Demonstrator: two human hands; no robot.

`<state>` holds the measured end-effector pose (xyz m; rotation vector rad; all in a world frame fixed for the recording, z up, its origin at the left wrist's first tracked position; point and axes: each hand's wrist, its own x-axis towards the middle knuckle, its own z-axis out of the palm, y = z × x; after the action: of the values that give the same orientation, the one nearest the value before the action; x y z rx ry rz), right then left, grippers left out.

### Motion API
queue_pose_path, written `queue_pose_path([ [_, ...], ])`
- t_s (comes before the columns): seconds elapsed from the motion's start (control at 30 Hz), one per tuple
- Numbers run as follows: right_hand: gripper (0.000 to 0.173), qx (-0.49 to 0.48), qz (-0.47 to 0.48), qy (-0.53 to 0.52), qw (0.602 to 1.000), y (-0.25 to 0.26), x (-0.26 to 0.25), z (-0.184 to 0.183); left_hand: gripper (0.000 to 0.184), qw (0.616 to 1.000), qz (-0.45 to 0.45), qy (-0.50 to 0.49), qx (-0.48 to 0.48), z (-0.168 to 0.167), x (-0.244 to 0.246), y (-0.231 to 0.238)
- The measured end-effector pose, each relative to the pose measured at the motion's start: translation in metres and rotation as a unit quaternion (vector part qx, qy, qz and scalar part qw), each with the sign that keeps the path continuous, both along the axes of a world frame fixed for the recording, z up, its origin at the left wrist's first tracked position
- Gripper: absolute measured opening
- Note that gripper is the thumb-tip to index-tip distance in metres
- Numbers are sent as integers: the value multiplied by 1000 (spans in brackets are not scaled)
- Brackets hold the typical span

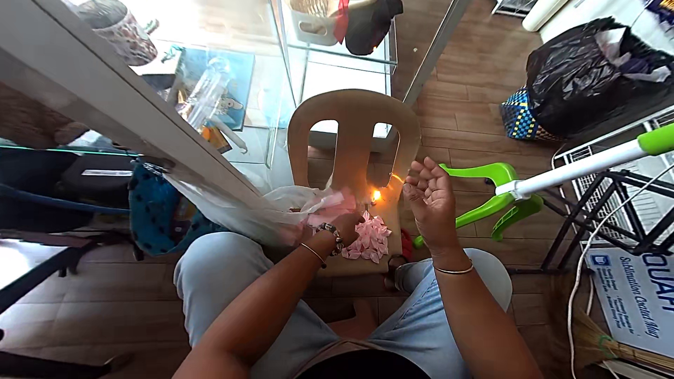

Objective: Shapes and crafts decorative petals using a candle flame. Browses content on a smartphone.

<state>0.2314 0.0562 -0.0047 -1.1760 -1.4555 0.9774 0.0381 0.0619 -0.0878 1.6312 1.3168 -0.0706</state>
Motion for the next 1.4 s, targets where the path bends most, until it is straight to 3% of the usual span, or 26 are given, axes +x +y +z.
queue_pose_path([
  [0.2,61,-3,-7,-9,1000,-2,1,3,37,991,58,97,66,22,-26,7],
  [0.4,59,0,-6,-15,1000,-1,-2,3,38,980,81,180,27,-6,-48,-2],
  [0.63,59,-2,-1,-14,1000,0,-8,2,20,962,14,247,113,-32,-53,-14],
  [0.8,58,-12,-1,-22,1000,2,-10,0,38,962,25,255,95,-22,-51,-12],
  [0.9,59,-16,-6,-23,1000,3,-11,-2,34,957,14,276,83,-18,-49,-12],
  [1.2,60,-34,-6,-25,999,6,-13,-7,39,971,156,179,29,-22,-55,-14],
  [1.27,60,-52,-2,-47,998,7,-14,-8,38,979,139,145,41,-14,-53,-13],
  [1.4,57,-250,50,-128,959,12,-19,-9,34,984,106,39,139,31,-41,-16],
])
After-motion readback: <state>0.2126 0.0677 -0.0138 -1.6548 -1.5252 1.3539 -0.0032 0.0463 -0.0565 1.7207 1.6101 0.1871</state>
